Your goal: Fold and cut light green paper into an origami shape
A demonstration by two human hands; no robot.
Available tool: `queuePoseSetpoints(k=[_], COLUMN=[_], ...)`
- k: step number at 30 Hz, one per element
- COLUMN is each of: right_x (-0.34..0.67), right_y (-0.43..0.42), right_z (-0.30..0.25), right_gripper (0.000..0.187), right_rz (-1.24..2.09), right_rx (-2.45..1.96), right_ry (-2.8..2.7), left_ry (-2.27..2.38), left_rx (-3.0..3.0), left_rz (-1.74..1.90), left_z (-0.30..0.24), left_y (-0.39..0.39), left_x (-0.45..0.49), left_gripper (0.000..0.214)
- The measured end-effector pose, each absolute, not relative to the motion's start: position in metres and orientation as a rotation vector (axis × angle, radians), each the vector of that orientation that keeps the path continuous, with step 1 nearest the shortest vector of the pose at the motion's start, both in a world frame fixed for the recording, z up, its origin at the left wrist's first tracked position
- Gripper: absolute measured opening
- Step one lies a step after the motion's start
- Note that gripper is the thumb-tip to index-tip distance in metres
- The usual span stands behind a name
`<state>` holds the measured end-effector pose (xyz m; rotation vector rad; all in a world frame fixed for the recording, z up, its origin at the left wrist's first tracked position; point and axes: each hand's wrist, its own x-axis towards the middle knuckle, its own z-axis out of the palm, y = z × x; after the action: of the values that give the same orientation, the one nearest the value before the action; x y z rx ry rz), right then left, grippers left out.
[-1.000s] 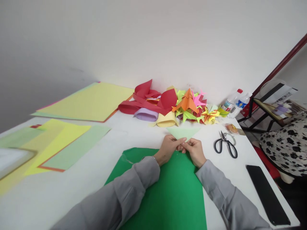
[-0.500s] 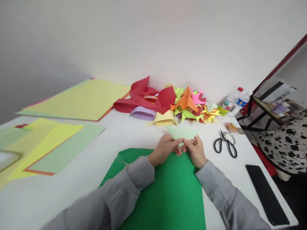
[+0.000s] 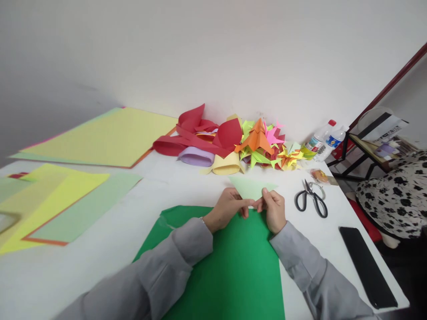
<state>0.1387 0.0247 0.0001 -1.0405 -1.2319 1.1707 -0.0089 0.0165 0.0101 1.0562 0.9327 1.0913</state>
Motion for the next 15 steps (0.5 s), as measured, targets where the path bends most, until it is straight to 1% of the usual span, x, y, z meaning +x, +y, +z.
queuePoseSetpoints(k=[2, 5, 7, 10, 12, 15], right_x=[0.141, 0.144, 0.146, 0.148, 0.149, 0.148], right_y=[0.027, 0.032, 0.035, 0.038, 0.038, 0.035], right_z=[0.001, 0.002, 0.003, 0.005, 0.005, 0.002], right_gripper=[0.044, 0.034, 0.032, 0.035, 0.041, 0.047], right_rz=[1.154, 1.124, 1.103, 1.096, 1.122, 1.191], right_rx=[-1.040, -1.011, -0.981, -0.932, -0.897, -0.909], right_ry=[-1.156, -1.005, -0.922, -0.837, -0.824, -0.969], left_ry=[0.931, 0.953, 0.961, 0.970, 0.977, 0.970], left_rx=[1.007, 0.982, 0.980, 0.954, 0.938, 0.958], left_rz=[1.112, 1.122, 1.130, 1.156, 1.163, 1.152], left_z=[0.008, 0.007, 0.007, 0.007, 0.006, 0.004], left_y=[0.018, 0.019, 0.020, 0.021, 0.021, 0.022], left_x=[-0.009, -0.008, -0.008, -0.009, -0.010, -0.011], left_gripper=[0.018, 0.015, 0.015, 0.016, 0.017, 0.018])
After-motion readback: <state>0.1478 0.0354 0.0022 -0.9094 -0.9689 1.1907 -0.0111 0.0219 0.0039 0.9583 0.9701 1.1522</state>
